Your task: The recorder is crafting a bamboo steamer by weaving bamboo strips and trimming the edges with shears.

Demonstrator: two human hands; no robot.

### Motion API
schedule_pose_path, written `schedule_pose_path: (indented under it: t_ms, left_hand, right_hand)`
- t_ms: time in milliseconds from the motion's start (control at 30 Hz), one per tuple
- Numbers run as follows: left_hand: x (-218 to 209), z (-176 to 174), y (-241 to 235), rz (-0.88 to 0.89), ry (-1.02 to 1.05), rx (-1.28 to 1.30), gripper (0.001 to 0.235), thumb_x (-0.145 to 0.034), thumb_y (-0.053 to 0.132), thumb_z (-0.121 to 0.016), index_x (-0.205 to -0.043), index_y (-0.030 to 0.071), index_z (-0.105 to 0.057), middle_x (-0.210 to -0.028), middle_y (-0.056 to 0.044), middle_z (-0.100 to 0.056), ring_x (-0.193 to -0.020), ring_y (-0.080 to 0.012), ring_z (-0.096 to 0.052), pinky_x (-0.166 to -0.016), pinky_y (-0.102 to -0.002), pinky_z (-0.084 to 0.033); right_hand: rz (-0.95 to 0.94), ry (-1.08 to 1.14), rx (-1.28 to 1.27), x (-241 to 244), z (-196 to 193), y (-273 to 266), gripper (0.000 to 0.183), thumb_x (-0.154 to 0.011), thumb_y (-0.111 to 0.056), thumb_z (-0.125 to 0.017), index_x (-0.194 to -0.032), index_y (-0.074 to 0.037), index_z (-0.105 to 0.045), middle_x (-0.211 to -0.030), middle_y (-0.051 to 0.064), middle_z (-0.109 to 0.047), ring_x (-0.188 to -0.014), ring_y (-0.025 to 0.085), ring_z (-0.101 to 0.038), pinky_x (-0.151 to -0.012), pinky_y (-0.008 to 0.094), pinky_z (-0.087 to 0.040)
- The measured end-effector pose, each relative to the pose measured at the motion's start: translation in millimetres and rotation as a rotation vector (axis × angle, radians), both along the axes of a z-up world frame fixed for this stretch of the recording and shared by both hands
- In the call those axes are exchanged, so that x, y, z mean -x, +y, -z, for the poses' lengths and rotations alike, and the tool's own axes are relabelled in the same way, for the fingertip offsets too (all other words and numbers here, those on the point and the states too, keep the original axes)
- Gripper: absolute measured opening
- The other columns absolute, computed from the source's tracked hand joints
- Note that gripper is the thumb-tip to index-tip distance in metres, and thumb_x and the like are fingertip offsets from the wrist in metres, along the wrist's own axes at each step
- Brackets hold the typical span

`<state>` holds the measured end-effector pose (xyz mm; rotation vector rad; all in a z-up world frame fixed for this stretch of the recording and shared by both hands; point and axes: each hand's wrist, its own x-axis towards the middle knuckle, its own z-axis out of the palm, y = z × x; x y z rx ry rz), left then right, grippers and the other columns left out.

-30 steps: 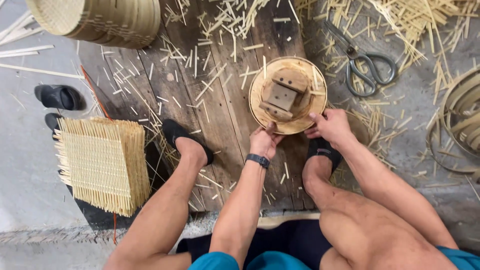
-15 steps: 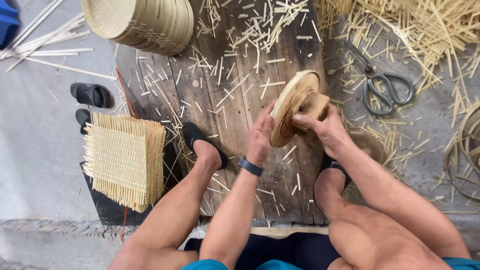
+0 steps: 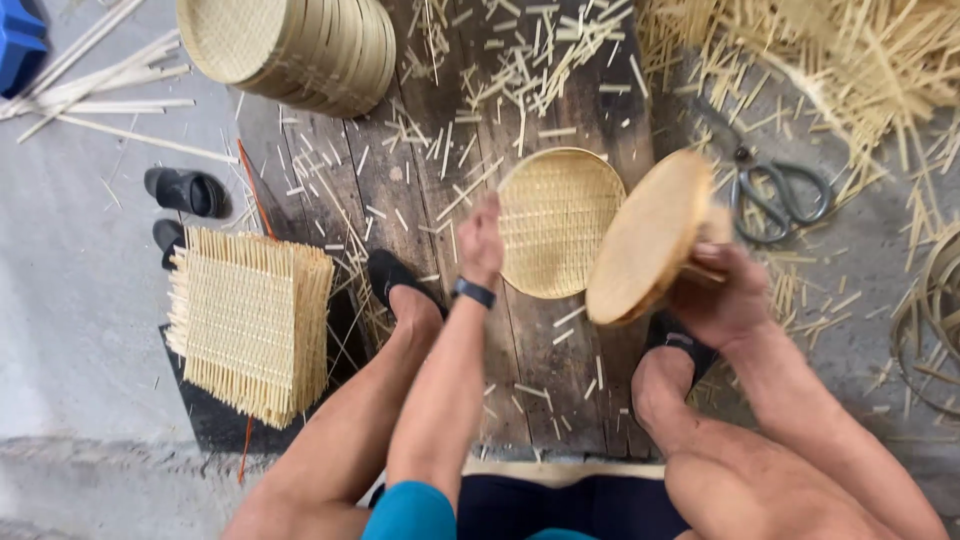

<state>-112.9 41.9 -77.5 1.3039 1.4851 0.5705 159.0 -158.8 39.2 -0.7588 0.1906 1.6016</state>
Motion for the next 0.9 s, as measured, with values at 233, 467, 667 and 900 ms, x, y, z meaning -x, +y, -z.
schedule_pose_path:
  t_ms: [233, 467, 667, 900]
  left_hand:
    - [11.3, -8.8, 52.4, -0.013, 0.295, 0.022, 0.072, -0.095, 0.068, -0.051, -0.113, 0.001, -0.071, -0.101, -0.015, -0.073, -0.095, -0.0243, -0.068, -0.089, -0.038, -0.053]
    - [-77.1, -17.3, -65.6, 0.701, 0.580, -0.648, 0.075, -0.084, 0.049, -0.068, -0.138, -0.001, -0.052, -0.151, -0.026, -0.046, -0.144, -0.0413, -0.037, -0.119, -0.057, -0.024]
    - [-28.3, -7.0, -73.7, 0.836, 0.601, -0.793, 0.044, -0.093, 0.007, -0.059, -0.137, 0.007, -0.061, -0.150, -0.012, -0.059, -0.145, -0.0323, -0.051, -0.124, -0.050, -0.037]
    - [25.6, -122.1, 139.5, 1.009, 0.585, -1.165, 0.037, -0.100, -0.002, -0.059, -0.138, 0.001, -0.060, -0.138, -0.019, -0.062, -0.129, -0.0330, -0.059, -0.111, -0.046, -0.050]
  right_hand:
    - [0.214, -0.146, -0.156, -26.5, 1.5, -32.5, 0.073, -0.091, -0.028, -0.072, -0.155, -0.004, -0.045, -0.142, 0.013, -0.058, -0.134, 0.029, -0.057, -0.119, 0.048, -0.045]
    - [0.216, -0.185, -0.037, -17.2, 15.3, -35.3, 0.063, -0.094, -0.026, -0.064, -0.151, -0.006, -0.048, -0.141, 0.010, -0.060, -0.129, 0.028, -0.060, -0.106, 0.052, -0.051]
    - [0.133, -0.253, -0.035, -16.8, 26.5, -47.1, 0.061, -0.095, -0.024, -0.065, -0.149, -0.003, -0.048, -0.138, 0.012, -0.060, -0.128, 0.031, -0.059, -0.106, 0.055, -0.050]
    - [0.148, -0.291, -0.007, -10.1, 35.1, -47.3, 0.067, -0.096, -0.024, -0.063, -0.158, -0.004, -0.046, -0.144, 0.010, -0.059, -0.135, 0.029, -0.056, -0.114, 0.053, -0.041]
